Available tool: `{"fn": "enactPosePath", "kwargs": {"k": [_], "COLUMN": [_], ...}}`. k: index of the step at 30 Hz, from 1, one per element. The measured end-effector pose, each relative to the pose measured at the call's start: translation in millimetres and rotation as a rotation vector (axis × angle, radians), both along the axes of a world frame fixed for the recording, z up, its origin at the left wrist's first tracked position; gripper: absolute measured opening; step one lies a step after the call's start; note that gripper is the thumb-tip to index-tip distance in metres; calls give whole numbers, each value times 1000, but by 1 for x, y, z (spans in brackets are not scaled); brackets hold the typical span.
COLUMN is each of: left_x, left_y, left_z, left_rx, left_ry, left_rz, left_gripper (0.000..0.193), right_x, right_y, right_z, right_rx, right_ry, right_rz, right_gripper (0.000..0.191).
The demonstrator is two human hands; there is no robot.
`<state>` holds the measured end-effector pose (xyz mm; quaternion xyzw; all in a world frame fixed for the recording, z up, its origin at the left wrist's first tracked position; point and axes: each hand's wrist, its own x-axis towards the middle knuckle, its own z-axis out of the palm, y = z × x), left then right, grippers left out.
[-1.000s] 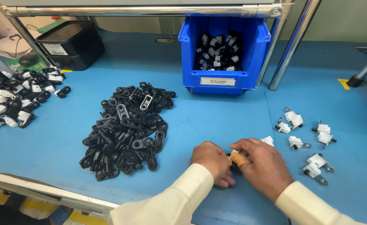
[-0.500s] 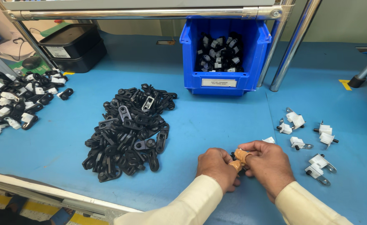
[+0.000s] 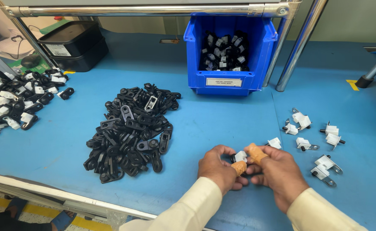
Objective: The person repeatedly picks a black plastic bracket and a white plastic connector, aligns them, and presses them together by hand. The assembled units are placed into a blue bin on the workbench. The person continues this cycle throughout the clip.
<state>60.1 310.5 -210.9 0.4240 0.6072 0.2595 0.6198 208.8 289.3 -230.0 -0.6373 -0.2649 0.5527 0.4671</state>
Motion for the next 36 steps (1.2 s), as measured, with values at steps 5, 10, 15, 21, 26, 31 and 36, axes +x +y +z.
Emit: {"fn": "enactPosePath", "kwargs": {"k": [5, 10, 15, 21, 26, 31, 36], "left_x": [-13, -15, -11, -1, -1, -3, -1], "left_y": [-4, -5, -5, -10, -9, -5, -6], "left_z": [-13, -21, -21, -11, -5, -10, -13], "left_rx": [44, 88, 141, 154, 102, -2, 19], "left_ry": [-241, -278, -222, -45, -45, -154, -192], "left_rz": [-29, -96, -131, -39, -16, 45, -10], "left_gripper": [46, 51, 50, 43, 42, 46, 46], "right_x": [20, 39, 39, -5, -18, 4, 3], "right_y": [4, 16, 20, 2, -28, -40, -27], "right_z": [-8, -19, -19, -29, -27, -26, -21], "right_rx": [-171, -217, -262, -22, 573, 134, 19], "right_ry": [99, 257, 134, 82, -654, -376, -63], "right_rz": [60, 192, 225, -274, -81, 84, -17], "right_gripper": [22, 14, 14, 34, 26, 46, 32]}}
